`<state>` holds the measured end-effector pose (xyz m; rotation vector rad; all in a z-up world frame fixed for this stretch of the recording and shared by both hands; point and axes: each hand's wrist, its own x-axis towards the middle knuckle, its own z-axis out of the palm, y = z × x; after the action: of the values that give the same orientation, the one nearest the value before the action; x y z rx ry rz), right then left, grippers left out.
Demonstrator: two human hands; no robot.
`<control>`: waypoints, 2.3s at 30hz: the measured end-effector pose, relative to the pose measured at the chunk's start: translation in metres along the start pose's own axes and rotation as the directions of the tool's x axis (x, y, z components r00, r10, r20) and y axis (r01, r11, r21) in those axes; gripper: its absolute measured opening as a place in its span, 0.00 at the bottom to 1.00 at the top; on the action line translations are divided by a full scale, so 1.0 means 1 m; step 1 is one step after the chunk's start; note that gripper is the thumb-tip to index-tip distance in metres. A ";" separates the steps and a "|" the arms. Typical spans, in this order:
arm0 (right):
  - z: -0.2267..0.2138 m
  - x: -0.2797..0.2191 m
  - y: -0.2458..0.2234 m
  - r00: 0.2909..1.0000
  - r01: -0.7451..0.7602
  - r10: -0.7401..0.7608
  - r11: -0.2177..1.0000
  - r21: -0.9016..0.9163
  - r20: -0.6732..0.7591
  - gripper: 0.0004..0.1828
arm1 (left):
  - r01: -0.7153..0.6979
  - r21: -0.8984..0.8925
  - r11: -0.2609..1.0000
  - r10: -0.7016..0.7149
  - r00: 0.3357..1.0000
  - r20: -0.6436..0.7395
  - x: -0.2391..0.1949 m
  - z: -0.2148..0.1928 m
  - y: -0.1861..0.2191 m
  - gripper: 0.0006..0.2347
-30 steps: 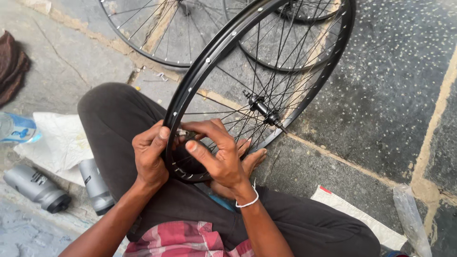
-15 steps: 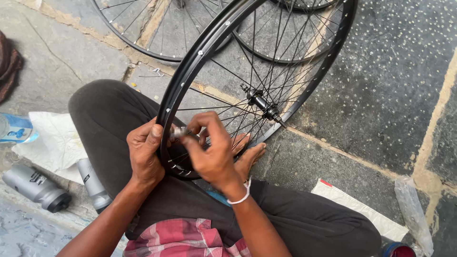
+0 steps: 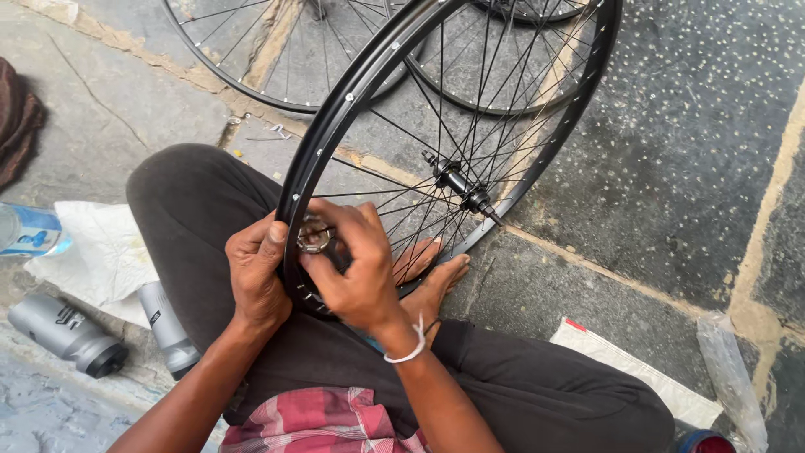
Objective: The person sits on the ground and uses a metal tool to tighten the spokes of a bicycle wheel. They rotate the wheel to access different spokes and continue the tightening process. Another bicycle wheel is visible nearby on the ground.
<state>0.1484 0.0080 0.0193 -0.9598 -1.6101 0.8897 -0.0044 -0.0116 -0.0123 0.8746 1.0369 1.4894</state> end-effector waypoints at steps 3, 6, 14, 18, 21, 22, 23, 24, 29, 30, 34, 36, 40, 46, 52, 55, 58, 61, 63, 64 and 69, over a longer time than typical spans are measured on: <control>-0.009 -0.001 0.001 0.990 -0.142 0.140 0.932 0.333 0.030 0.15 | -0.006 0.012 1.000 0.007 1.000 -0.004 0.000 -0.004 -0.003 0.18; 0.004 -0.004 -0.002 0.981 -0.174 0.184 0.975 0.134 -0.067 0.14 | -0.015 0.011 1.000 0.014 0.999 0.030 -0.002 -0.001 -0.001 0.18; -0.013 -0.002 -0.006 0.986 -0.168 0.155 0.893 0.418 0.065 0.14 | -0.013 0.068 0.998 0.014 1.000 -0.010 -0.003 -0.003 -0.001 0.19; 0.011 -0.003 0.003 0.992 -0.066 0.065 0.998 -0.009 -0.112 0.22 | -0.028 0.025 0.999 0.028 0.999 0.022 0.001 0.002 -0.002 0.18; 0.011 -0.006 0.001 0.992 -0.119 0.116 0.991 -0.060 -0.056 0.27 | -0.005 0.024 1.000 0.005 1.000 0.003 -0.001 0.007 0.003 0.18; 0.006 -0.006 0.000 0.981 -0.192 0.192 0.981 0.016 -0.008 0.28 | 0.000 0.023 1.000 0.000 1.000 -0.001 0.000 0.007 0.004 0.19; 0.000 -0.008 0.000 0.990 -0.141 0.140 0.985 0.101 0.014 0.22 | 0.005 0.013 1.000 -0.005 1.000 -0.005 0.000 0.004 0.003 0.18; -0.006 -0.010 0.001 0.996 -0.091 0.086 0.978 0.187 0.032 0.17 | 0.011 0.003 1.000 -0.011 1.000 -0.009 0.000 0.001 0.001 0.18; -0.002 -0.015 0.004 0.998 -0.040 0.048 0.982 0.182 -0.041 0.08 | -0.053 0.051 0.997 0.053 0.999 0.005 0.000 -0.006 -0.012 0.17; -0.001 -0.014 0.005 0.997 -0.046 0.054 0.988 0.149 -0.051 0.08 | -0.038 0.033 0.999 0.039 0.999 -0.006 0.001 -0.006 -0.014 0.16; 0.002 -0.010 0.004 0.995 -0.051 0.047 0.997 -0.050 -0.085 0.16 | -0.025 -0.046 0.999 0.024 1.000 -0.020 0.001 -0.004 -0.013 0.12; 0.001 -0.005 0.005 0.991 0.112 -0.124 0.967 -0.227 -0.041 0.17 | -0.040 -0.048 0.998 0.040 0.999 -0.006 0.002 -0.002 -0.010 0.12; -0.003 -0.006 0.004 0.998 0.056 -0.059 0.990 -0.129 -0.020 0.15 | -0.048 -0.038 0.998 0.047 0.999 -0.020 0.002 0.005 -0.003 0.13; -0.001 -0.007 0.021 0.990 0.042 -0.054 0.995 -0.093 -0.131 0.13 | -0.195 0.155 0.968 0.194 0.981 0.024 0.001 0.012 0.006 0.15; -0.008 -0.006 0.016 0.985 0.088 -0.115 0.974 -0.207 -0.125 0.09 | -0.229 0.261 0.938 0.241 0.970 -0.017 0.002 0.022 0.015 0.18; -0.012 -0.009 0.007 0.999 0.039 -0.047 0.967 -0.250 -0.026 0.12 | -0.167 0.371 0.913 0.183 0.983 -0.008 0.015 0.021 0.037 0.21; -0.006 -0.007 0.000 0.968 0.105 -0.151 0.969 -0.224 -0.200 0.12 | -0.074 0.336 0.939 0.061 0.997 0.048 0.035 0.028 0.043 0.20; -0.002 -0.011 -0.008 0.923 0.107 -0.171 0.975 -0.196 -0.345 0.13 | -0.164 0.412 0.896 0.164 0.986 0.037 0.027 0.028 0.039 0.22; -0.002 -0.009 -0.007 0.948 0.104 -0.156 0.976 -0.193 -0.277 0.16 | -0.197 0.426 0.883 0.201 0.979 0.035 0.016 0.022 0.034 0.21; -0.003 -0.009 -0.006 0.959 0.098 -0.145 0.976 -0.192 -0.244 0.17 | -0.210 0.433 0.876 0.217 0.976 0.036 0.011 0.019 0.030 0.21; -0.016 0.000 -0.005 0.997 -0.075 0.075 0.996 0.039 0.015 0.22 | -0.195 0.268 0.944 0.208 0.978 -0.021 0.000 0.010 0.010 0.18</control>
<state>0.1629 0.0073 0.0274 -0.9937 -1.5703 0.9778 0.0014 -0.0108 0.0010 1.1672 1.2320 1.5698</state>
